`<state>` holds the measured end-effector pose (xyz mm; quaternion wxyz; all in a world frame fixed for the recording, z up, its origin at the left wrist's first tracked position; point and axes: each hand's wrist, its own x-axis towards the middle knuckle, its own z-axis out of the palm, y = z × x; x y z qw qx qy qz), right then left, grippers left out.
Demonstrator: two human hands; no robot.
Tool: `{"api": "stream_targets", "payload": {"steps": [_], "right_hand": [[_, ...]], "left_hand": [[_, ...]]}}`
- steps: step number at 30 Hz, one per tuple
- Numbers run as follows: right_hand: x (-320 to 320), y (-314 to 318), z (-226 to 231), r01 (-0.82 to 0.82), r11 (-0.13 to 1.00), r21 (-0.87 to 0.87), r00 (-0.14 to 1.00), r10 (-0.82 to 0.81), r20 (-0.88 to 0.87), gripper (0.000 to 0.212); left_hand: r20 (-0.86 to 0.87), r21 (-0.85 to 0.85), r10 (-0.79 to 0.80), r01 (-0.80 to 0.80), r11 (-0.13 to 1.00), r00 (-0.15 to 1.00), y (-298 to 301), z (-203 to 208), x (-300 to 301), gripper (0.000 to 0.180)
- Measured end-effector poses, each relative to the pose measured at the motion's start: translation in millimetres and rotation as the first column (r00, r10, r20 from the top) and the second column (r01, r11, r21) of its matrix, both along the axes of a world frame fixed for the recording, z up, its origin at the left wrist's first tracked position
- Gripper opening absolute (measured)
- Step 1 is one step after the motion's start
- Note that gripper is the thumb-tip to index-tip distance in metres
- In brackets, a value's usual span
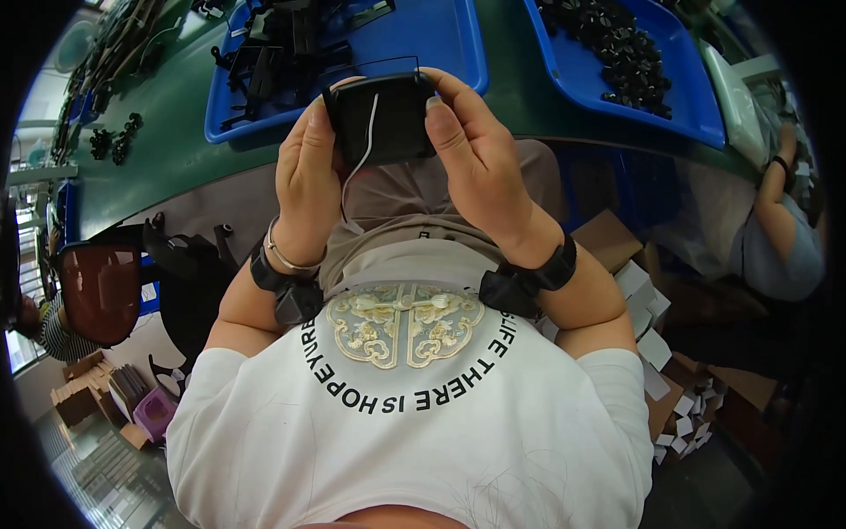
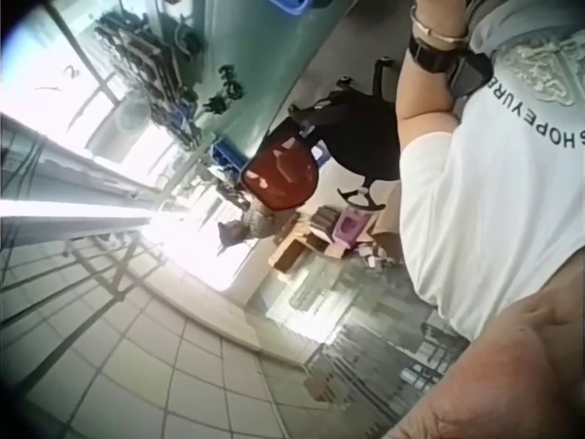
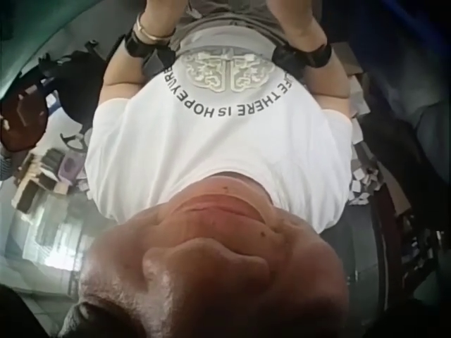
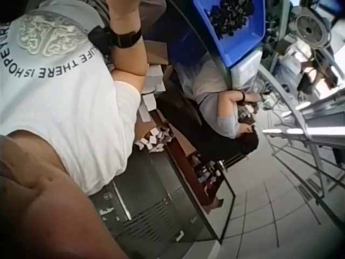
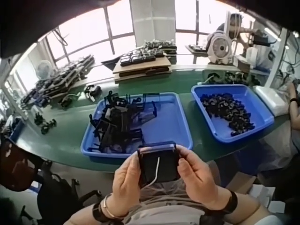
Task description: Assemble small plastic components and electrical wires into a main housing at a factory workstation.
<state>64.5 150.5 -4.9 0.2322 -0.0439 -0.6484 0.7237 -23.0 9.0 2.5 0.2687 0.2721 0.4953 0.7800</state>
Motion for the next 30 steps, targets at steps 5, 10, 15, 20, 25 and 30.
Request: {"api": "stream_targets", "payload": {"steps": [5, 10, 15, 20, 25, 30], "right_hand": [[-4, 3, 3, -0.027, 0.996, 0.081, 0.999, 0.024, 0.034, 0.041], [-12, 0, 5, -0.028, 0.993, -0.114, 0.999, 0.032, 0.039, 0.038], [-11, -5, -1, -0.045, 0.963, -0.265, 0.999, 0.045, -0.004, 0.037], [-8, 2, -2, -0.039, 0.981, -0.192, 0.996, 0.052, 0.065, 0.036], [-4, -9, 7, -0.026, 0.976, -0.217, 0.989, 0.056, 0.136, 0.034], [-10, -12, 19, 0.001, 0.950, -0.312, 0.992, 0.039, 0.120, 0.032]], "left_hand": [[-0.145, -0.118, 0.187, -0.204, 0.972, 0.972, 7, -5, 0, 0.038], [-0.414, -0.158, 0.190, -0.276, 0.948, 0.890, 5, -20, -1, 0.039], [-0.553, -0.039, 0.241, -0.314, 0.949, 0.797, 4, -22, -6, 0.039], [-0.206, -0.024, 0.116, -0.124, 0.992, 0.972, 7, -9, -8, 0.040], [-0.008, -0.084, 0.078, -0.078, 0.993, 0.997, 0, -12, -3, 0.042], [-0.143, 0.021, 0.211, -0.210, 0.977, 0.967, 10, -13, 0, 0.041]]}}
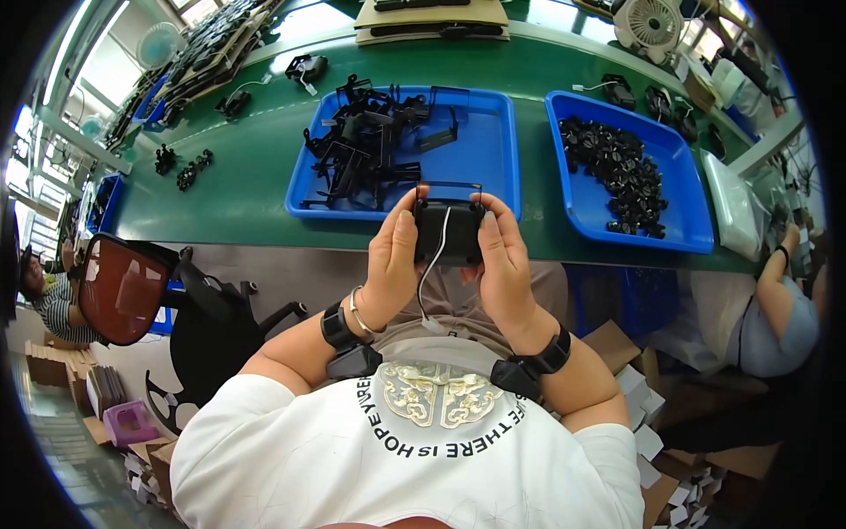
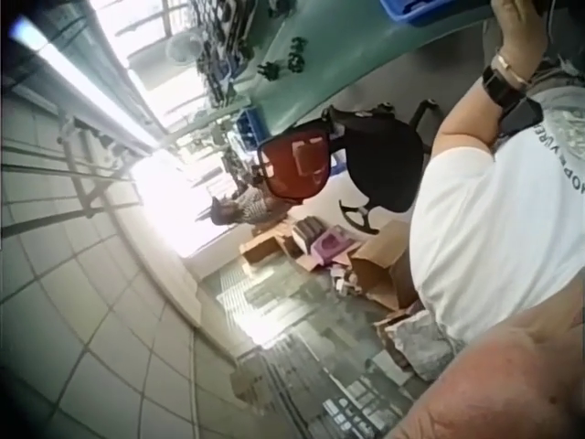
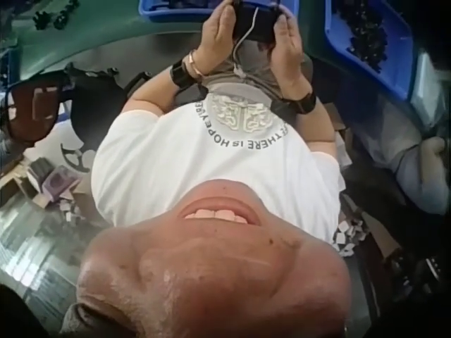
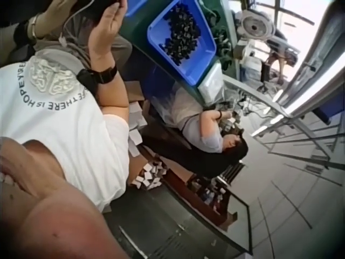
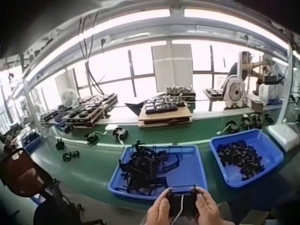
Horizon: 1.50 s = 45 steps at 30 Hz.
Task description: Assemble small plastic components and electrical wires into a main housing at a factory workstation.
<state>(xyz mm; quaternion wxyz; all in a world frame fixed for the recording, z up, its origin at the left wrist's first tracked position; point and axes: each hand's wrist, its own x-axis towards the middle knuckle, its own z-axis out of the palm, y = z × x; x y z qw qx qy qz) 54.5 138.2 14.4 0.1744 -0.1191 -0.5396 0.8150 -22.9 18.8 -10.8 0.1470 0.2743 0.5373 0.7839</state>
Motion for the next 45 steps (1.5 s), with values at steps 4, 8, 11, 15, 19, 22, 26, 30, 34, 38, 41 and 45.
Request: {"api": "stream_targets", "payload": {"steps": [4, 8, 11, 15, 19, 22, 26, 30, 34, 38, 41, 45], "right_hand": [[-8, 3, 6, 0.018, 1.000, -0.015, 0.998, -0.019, -0.058, 0.034], [-11, 8, 12, 0.025, 0.997, 0.069, 0.995, -0.018, -0.100, 0.034], [-13, 5, 20, 0.038, 0.991, 0.125, 0.994, -0.024, -0.107, 0.033], [-17, 5, 31, -0.013, 0.981, 0.194, 0.999, 0.022, -0.046, 0.032], [-28, 7, 38, -0.042, 0.971, 0.235, 0.998, 0.050, -0.029, 0.032], [-44, 8, 43, -0.055, 0.972, 0.227, 0.997, 0.065, -0.040, 0.032], [-77, 32, 65, -0.086, 0.963, 0.256, 0.996, 0.083, 0.020, 0.033], [-129, 96, 82, -0.044, 0.977, 0.211, 0.999, 0.036, 0.039, 0.034], [-186, 218, 55, 0.087, 0.907, 0.413, 0.976, -0.161, 0.148, 0.031], [-223, 306, 10, 0.143, 0.807, 0.574, 0.897, -0.351, 0.270, 0.031], [-239, 330, -8, -0.001, 0.749, 0.663, 0.734, -0.449, 0.509, 0.031], [-251, 341, 5, -0.409, 0.466, 0.784, 0.504, -0.601, 0.620, 0.034]], "left_hand": [[0.030, 0.090, -0.052, 0.049, 0.995, 0.998, 3, 9, -6, 0.041], [-0.116, 0.076, -0.023, 0.032, 0.997, 0.993, 5, 13, -12, 0.043], [-0.134, 0.131, 0.012, 0.006, 0.991, 0.991, 5, 11, -14, 0.045], [-0.190, 0.157, 0.021, 0.009, 0.988, 0.982, 1, 15, -19, 0.047], [-0.321, 0.122, 0.095, -0.059, 0.991, 0.942, 1, 22, -33, 0.050], [-0.424, 0.133, 0.090, -0.036, 0.990, 0.901, 2, 28, -49, 0.054], [-0.248, 0.157, 0.027, 0.012, 0.987, 0.968, 13, 38, -72, 0.057], [-0.013, 0.157, -0.125, 0.126, 0.980, 0.992, -6, 71, -82, 0.057], [-0.226, 0.055, 0.177, -0.169, 0.984, 0.958, -61, 53, -130, 0.052], [-0.154, -0.025, 0.266, -0.273, 0.962, 0.952, -105, 53, -191, 0.040], [-0.054, -0.016, 0.227, -0.228, 0.974, 0.972, -111, 56, -231, 0.033], [0.041, 0.028, 0.192, -0.193, 0.981, 0.980, -104, 51, -266, 0.026]]}}
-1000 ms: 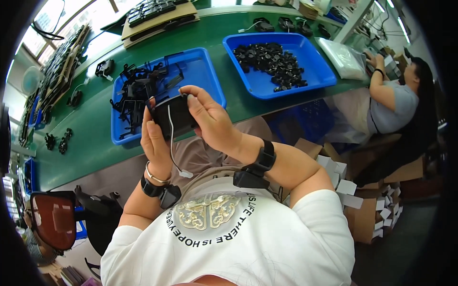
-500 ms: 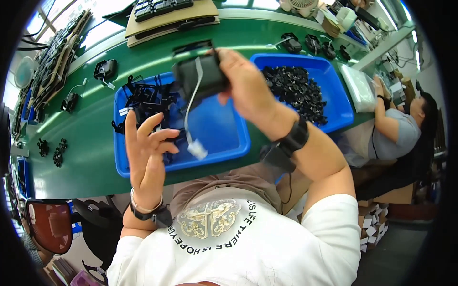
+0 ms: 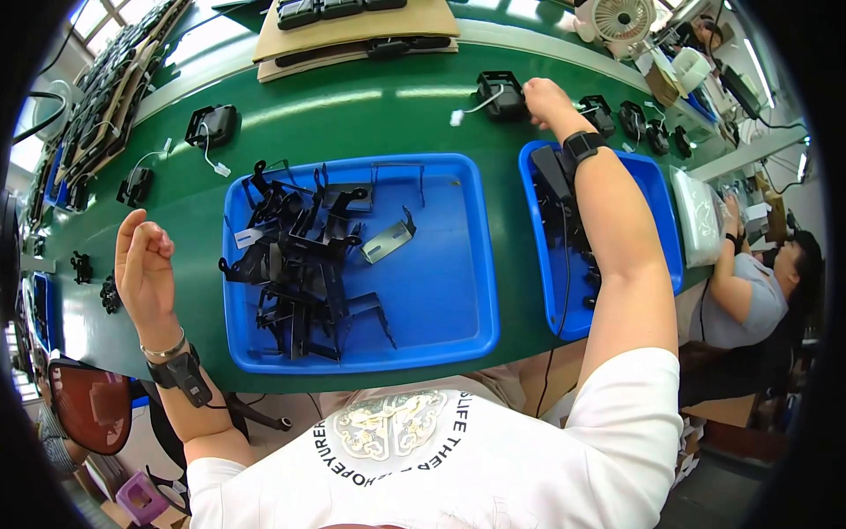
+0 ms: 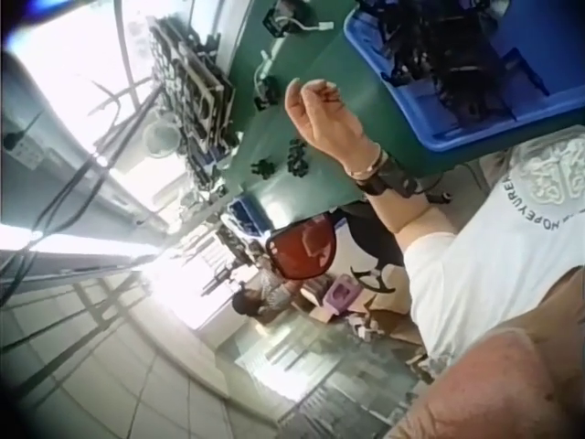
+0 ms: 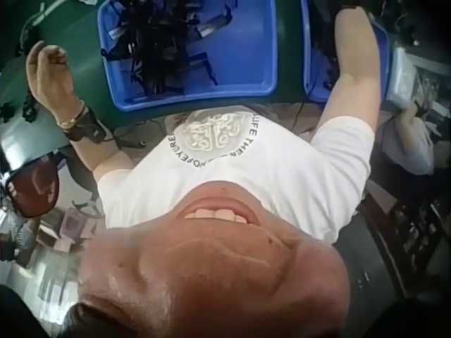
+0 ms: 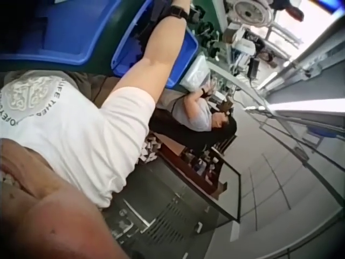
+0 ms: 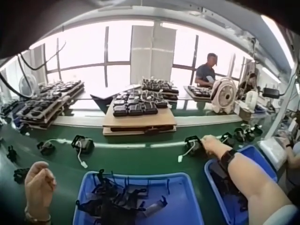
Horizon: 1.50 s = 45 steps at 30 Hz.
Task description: Assemble small plastic components and electrical wires into a main housing at a factory workstation.
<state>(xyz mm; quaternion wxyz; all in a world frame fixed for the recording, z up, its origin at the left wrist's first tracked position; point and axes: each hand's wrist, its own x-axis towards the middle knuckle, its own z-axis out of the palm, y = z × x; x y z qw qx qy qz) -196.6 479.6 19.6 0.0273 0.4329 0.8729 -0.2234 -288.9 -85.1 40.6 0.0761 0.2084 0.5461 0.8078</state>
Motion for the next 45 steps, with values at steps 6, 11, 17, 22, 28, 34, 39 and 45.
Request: {"api": "stream_targets", "payload": {"steps": [6, 11, 17, 22, 28, 34, 39, 45], "right_hand": [[-60, -44, 9, -0.351, 0.856, 0.378, 0.833, 0.470, -0.292, 0.058], [-138, -111, -22, -0.282, 0.895, 0.344, 0.875, 0.388, -0.291, 0.078], [-171, -129, -33, 0.023, 0.989, 0.149, 0.938, 0.030, -0.345, 0.086], [-187, -135, -44, 0.111, 0.990, 0.089, 0.914, -0.066, -0.400, 0.094], [-208, -131, -53, 0.149, 0.983, -0.109, 0.819, -0.184, -0.544, 0.097], [-204, -161, -32, 0.324, 0.939, -0.116, 0.861, -0.344, -0.375, 0.093], [-200, -175, -23, 0.402, 0.916, -0.004, 0.854, -0.376, -0.359, 0.091], [-196, -179, -19, 0.420, 0.904, 0.073, 0.858, -0.370, -0.356, 0.085]], "left_hand": [[-0.009, -0.014, 0.092, -0.092, 0.996, 0.996, 15, -21, -5, 0.020], [-0.097, -0.184, 0.142, -0.158, 0.970, 0.985, 21, -31, -2, 0.018], [-0.145, -0.235, 0.160, -0.191, 0.953, 0.976, 16, -24, 2, 0.017], [-0.141, -0.266, 0.153, -0.186, 0.946, 0.978, 12, -25, 2, 0.017], [-0.108, -0.241, 0.150, -0.172, 0.955, 0.983, 15, -23, 0, 0.017], [-0.083, -0.256, 0.111, -0.129, 0.958, 0.990, 15, -26, -2, 0.019], [-0.091, -0.269, 0.105, -0.125, 0.955, 0.990, 19, -24, 0, 0.021], [-0.073, -0.276, 0.106, -0.122, 0.953, 0.992, 19, -27, 2, 0.021]]}}
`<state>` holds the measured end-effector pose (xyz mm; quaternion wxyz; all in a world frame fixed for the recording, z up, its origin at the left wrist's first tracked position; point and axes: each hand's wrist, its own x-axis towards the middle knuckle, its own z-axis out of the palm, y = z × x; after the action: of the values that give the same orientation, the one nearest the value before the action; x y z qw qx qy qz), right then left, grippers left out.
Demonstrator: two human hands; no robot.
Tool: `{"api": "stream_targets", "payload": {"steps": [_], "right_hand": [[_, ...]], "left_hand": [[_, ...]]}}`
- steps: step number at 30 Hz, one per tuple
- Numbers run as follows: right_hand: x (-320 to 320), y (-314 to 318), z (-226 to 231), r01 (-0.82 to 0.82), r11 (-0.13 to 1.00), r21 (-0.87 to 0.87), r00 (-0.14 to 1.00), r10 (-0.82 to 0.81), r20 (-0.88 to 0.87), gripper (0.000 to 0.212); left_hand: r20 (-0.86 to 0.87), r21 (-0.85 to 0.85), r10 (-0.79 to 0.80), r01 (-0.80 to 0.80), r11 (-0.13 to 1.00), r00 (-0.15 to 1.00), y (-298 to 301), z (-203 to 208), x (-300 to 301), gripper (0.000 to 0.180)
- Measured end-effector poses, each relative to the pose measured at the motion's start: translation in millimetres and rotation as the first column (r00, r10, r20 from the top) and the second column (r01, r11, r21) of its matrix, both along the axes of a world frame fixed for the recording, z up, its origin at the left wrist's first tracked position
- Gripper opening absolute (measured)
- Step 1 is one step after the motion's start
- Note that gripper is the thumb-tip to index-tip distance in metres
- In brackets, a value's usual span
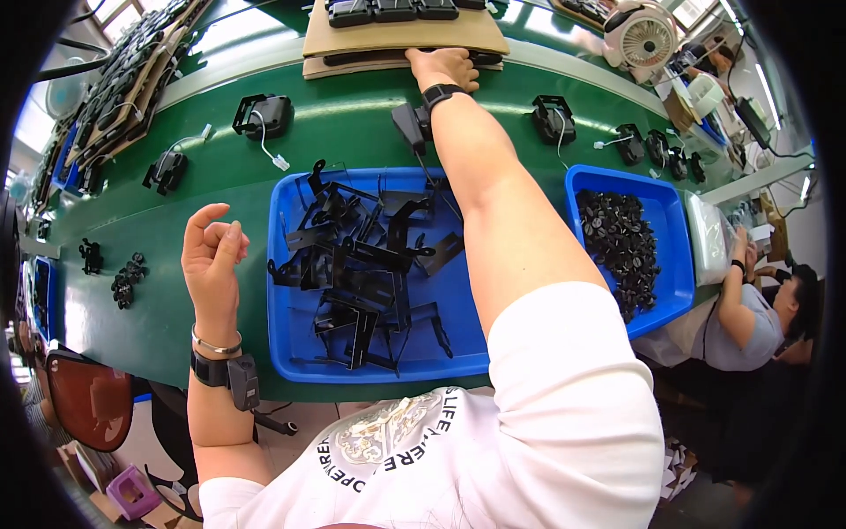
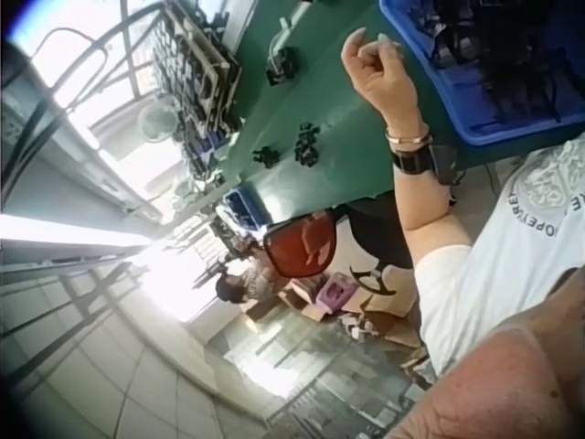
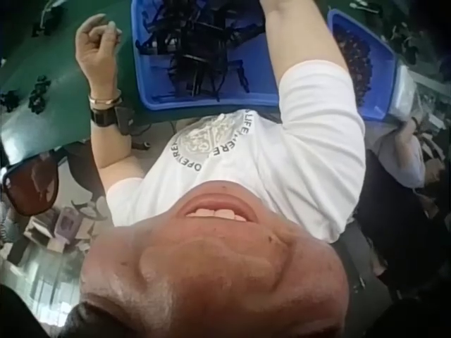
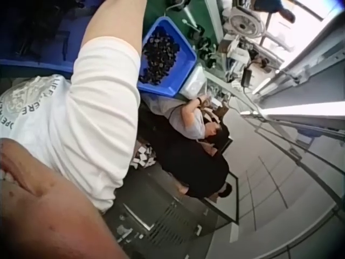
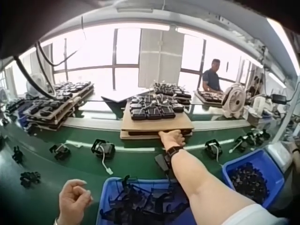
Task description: Assemble small plastic components and electrical wires into a main housing at a factory workstation.
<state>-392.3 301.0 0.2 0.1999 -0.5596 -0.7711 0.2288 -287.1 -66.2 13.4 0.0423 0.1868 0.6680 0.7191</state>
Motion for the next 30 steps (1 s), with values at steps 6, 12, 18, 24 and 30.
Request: {"api": "stream_targets", "payload": {"steps": [6, 12, 18, 24, 30], "right_hand": [[24, 26, -5, -0.294, 0.948, -0.123, 0.953, 0.280, -0.114, 0.056], [38, 63, -22, -0.522, 0.667, -0.531, 0.764, 0.089, -0.639, 0.017], [59, 53, -1, -0.547, 0.599, -0.585, 0.779, 0.107, -0.618, 0.015], [147, 26, 33, -0.761, 0.325, -0.562, 0.623, 0.123, -0.772, 0.015], [262, -40, 77, -0.901, 0.168, -0.401, 0.432, 0.241, -0.869, 0.027]], "left_hand": [[0.021, 0.006, -0.007, 0.006, 1.000, 1.000, -1, 3, -2, 0.022], [0.014, 0.004, 0.000, 0.000, 1.000, 1.000, 0, -1, -7, 0.018], [-0.023, -0.017, 0.032, -0.033, 0.999, 0.999, 1, -3, -10, 0.015], [-0.079, -0.046, 0.003, -0.007, 0.999, 0.997, -5, -6, -12, 0.013], [-0.129, 0.056, -0.084, 0.092, 0.994, 0.988, -20, 7, 1, 0.015]]}}
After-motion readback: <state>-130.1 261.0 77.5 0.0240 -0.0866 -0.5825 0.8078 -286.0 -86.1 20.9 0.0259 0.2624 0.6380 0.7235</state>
